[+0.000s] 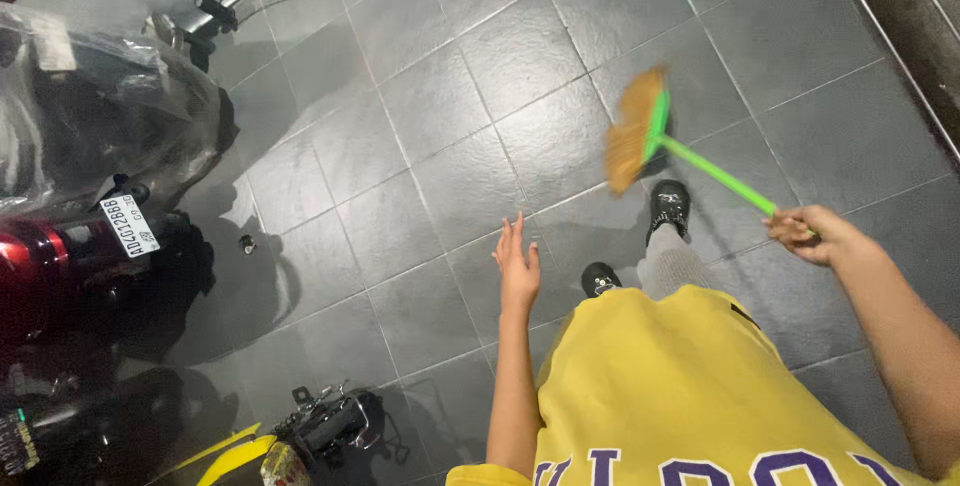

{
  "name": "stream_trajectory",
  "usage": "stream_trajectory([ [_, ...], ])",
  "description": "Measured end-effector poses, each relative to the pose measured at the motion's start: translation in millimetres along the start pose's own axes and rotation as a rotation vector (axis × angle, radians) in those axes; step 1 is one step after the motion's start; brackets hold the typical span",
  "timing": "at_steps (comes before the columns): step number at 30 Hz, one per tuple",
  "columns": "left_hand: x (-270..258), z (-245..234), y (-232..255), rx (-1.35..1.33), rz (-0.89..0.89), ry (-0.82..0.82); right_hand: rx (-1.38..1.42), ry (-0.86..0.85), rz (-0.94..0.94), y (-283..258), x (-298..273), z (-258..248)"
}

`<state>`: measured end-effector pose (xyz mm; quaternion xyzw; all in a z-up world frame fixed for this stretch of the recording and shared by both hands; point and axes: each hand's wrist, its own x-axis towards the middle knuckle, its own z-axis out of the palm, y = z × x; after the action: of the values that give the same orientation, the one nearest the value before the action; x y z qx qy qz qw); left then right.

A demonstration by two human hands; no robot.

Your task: The person sweeps the tiled floor using a broom, pushing debris toward the edge of the space.

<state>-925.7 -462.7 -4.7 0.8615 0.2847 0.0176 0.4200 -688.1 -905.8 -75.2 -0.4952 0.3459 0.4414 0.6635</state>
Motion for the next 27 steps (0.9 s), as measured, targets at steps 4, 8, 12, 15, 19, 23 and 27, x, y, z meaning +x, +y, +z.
stream_trajectory([
  [4,-9.2,-7.3,8.3,0.010,0.010,-0.021,-0.355,0.163,-0.117,23.4,30.9,53.0],
  [8,-18.7,-16.6,7.8,0.028,0.001,0.002,-0.309,0.074,-0.087,72.7,22.2,137.6],
  [12,-33.5,-16.1,-8.6,-0.003,0.026,0.046,-0.057,0.007,-0.017,116.1,-55.9,211.2],
  [15,-34.7,-7.5,-16.7,-0.019,-0.019,0.036,0.210,-0.259,0.132,132.7,-93.9,208.9],
  [19,-38.6,3.9,-17.7,0.000,0.006,0.032,0.469,-0.672,0.470,148.2,-70.0,167.0],
  [23,-47.1,9.7,-12.6,-0.006,0.016,0.041,0.253,-0.510,0.614,165.3,-20.4,169.0],
  [27,-57.2,10.3,-8.0,0.002,0.080,0.113,0.007,-0.545,0.768,193.2,28.9,196.7],
])
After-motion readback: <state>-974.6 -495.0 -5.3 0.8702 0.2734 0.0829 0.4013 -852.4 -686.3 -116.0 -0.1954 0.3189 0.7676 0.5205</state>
